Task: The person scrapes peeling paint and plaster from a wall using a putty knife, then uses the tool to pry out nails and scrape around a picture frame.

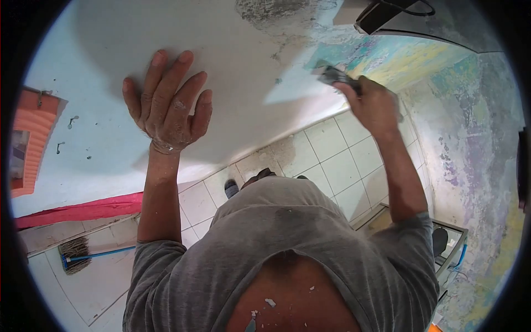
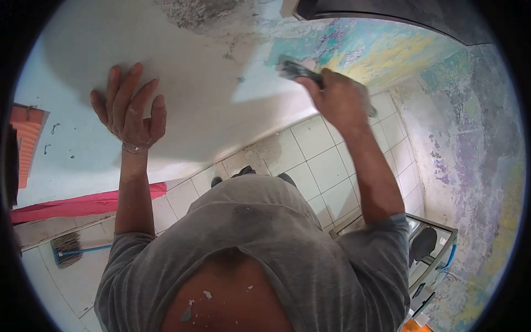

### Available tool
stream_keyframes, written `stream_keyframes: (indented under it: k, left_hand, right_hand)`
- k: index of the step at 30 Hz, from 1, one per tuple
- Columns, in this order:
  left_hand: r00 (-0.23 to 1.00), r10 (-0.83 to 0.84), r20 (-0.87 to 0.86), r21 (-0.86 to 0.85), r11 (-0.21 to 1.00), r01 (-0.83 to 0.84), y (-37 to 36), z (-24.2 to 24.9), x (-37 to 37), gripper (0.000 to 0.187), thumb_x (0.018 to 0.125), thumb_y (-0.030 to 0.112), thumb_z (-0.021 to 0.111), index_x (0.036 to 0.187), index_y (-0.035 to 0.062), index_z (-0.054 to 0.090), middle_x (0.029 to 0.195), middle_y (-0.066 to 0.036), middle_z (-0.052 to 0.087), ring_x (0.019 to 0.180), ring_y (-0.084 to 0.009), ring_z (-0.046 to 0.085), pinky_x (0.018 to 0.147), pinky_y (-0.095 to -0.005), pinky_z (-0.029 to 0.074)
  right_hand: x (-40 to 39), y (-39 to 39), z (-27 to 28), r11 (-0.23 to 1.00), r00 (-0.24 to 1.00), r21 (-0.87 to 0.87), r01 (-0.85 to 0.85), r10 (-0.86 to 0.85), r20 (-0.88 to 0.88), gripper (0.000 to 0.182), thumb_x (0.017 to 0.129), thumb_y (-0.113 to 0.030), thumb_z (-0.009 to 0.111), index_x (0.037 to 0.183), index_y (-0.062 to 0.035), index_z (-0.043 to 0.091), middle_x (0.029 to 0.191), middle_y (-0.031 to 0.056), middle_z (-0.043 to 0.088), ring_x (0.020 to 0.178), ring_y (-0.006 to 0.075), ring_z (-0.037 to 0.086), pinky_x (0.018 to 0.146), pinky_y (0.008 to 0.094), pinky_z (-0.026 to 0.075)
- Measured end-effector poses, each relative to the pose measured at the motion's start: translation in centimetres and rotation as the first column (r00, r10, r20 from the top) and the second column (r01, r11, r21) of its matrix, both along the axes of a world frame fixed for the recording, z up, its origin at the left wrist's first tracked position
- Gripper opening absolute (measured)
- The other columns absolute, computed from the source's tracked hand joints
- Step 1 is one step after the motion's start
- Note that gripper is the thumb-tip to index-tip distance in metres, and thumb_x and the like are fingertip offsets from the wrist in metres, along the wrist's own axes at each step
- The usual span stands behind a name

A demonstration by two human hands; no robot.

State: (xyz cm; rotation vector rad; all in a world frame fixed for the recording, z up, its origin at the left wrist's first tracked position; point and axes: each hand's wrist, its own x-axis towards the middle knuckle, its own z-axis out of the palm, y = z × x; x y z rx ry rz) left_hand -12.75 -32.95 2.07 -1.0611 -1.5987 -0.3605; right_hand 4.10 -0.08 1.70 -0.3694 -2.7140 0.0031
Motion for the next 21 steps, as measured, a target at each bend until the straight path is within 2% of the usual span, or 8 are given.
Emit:
stream_keyframes:
  k: [4,6,10,14,16,17,19,21]
  left_hand:
    - [0.999,-0.005,0.035,0.048,0.999,0.003,0.2,-0.1,0.0,0.012,0.094,0.034,0.060,0.098,0.0272,0.069,0.122,0.005,0.070,0.129,-0.0204,0.056,0.125,-0.0440,0.011]
    - [0.999,-0.005,0.034,0.051,0.999,0.003,0.3,0.0,0.2,0.012,0.093,0.034,0.060,0.097,0.0268,0.069,0.121,0.005,0.070,0.129,-0.0206,0.057,0.125,-0.0440,0.011]
    - [0.998,0.025,0.056,0.020,0.999,-0.026,0.1,0.5,0.7,0.011,0.093,0.033,0.061,0.096,0.0267,0.070,0.121,0.004,0.071,0.129,-0.0203,0.057,0.124,-0.0440,0.012]
    - [0.994,-0.006,0.108,0.009,1.000,0.005,-0.1,0.3,0.9,0.013,0.092,0.031,0.062,0.099,0.0244,0.071,0.126,0.002,0.069,0.132,-0.0198,0.055,0.124,-0.0438,0.012]
    - [0.987,0.015,0.159,-0.029,1.000,-0.010,-0.7,-0.7,1.5,0.014,0.091,0.028,0.064,0.101,0.0224,0.071,0.130,0.000,0.067,0.134,-0.0217,0.052,0.124,-0.0452,0.011]
    - [0.977,0.026,0.210,-0.068,0.998,-0.012,-1.1,-1.3,1.9,0.016,0.089,0.026,0.065,0.104,0.0203,0.071,0.134,-0.002,0.065,0.137,-0.0235,0.050,0.124,-0.0466,0.009]
    - [0.945,0.014,0.328,-0.079,0.997,0.013,-2.1,-3.1,3.2,0.019,0.088,0.022,0.067,0.106,0.0176,0.071,0.137,-0.006,0.062,0.138,-0.0260,0.048,0.123,-0.0488,0.008]
    - [0.826,-0.098,0.555,-0.022,0.991,0.132,-2.6,-4.7,5.3,0.024,0.085,0.016,0.068,0.109,0.0122,0.069,0.140,-0.012,0.059,0.139,-0.0304,0.046,0.122,-0.0526,0.009]
  right_hand:
    - [0.4,1.9,2.0,0.985,0.987,-0.059,0.160,-0.157,0.045,0.060,0.091,-0.063,0.057,0.079,-0.0049,0.066,0.070,0.0166,0.068,0.067,0.0387,0.069,0.064,0.0483,0.055]
    - [-2.7,0.1,0.7,0.991,0.995,-0.127,-0.043,0.031,-0.097,0.058,0.093,-0.060,0.057,0.080,-0.0050,0.066,0.075,0.0176,0.069,0.072,0.0390,0.069,0.066,0.0481,0.055]
    - [-5.3,-10.0,-1.8,0.921,0.927,-0.154,-0.358,0.370,0.057,0.051,0.090,-0.055,0.065,0.083,-0.0050,0.068,0.077,0.0163,0.070,0.069,0.0353,0.069,0.063,0.0428,0.054]
    - [-3.2,-11.9,-2.8,0.865,0.930,-0.403,-0.299,0.358,0.079,0.045,0.092,-0.048,0.066,0.087,-0.0031,0.066,0.078,0.0138,0.069,0.070,0.0286,0.069,0.065,0.0410,0.054]
    - [-2.1,-10.0,-6.4,0.580,0.966,-0.800,-0.156,0.257,-0.002,0.031,0.094,-0.034,0.063,0.099,-0.0028,0.061,0.080,0.0135,0.067,0.065,0.0267,0.066,0.062,0.0416,0.053]
    - [-1.4,-9.4,-6.8,0.578,0.963,-0.799,-0.167,0.269,-0.007,0.031,0.094,-0.034,0.063,0.099,-0.0028,0.061,0.080,0.0135,0.067,0.065,0.0267,0.066,0.062,0.0416,0.053]
    - [0.4,-8.7,-7.1,0.009,0.987,-1.000,0.007,0.159,0.009,0.019,0.092,-0.020,0.059,0.101,-0.0031,0.056,0.075,0.0070,0.060,0.060,0.0187,0.061,0.055,0.0337,0.051]
    - [1.7,-9.2,-6.4,-0.145,0.996,-0.989,-0.031,0.079,-0.043,0.017,0.091,-0.015,0.058,0.104,-0.0036,0.056,0.076,0.0065,0.059,0.061,0.0174,0.059,0.057,0.0326,0.051]
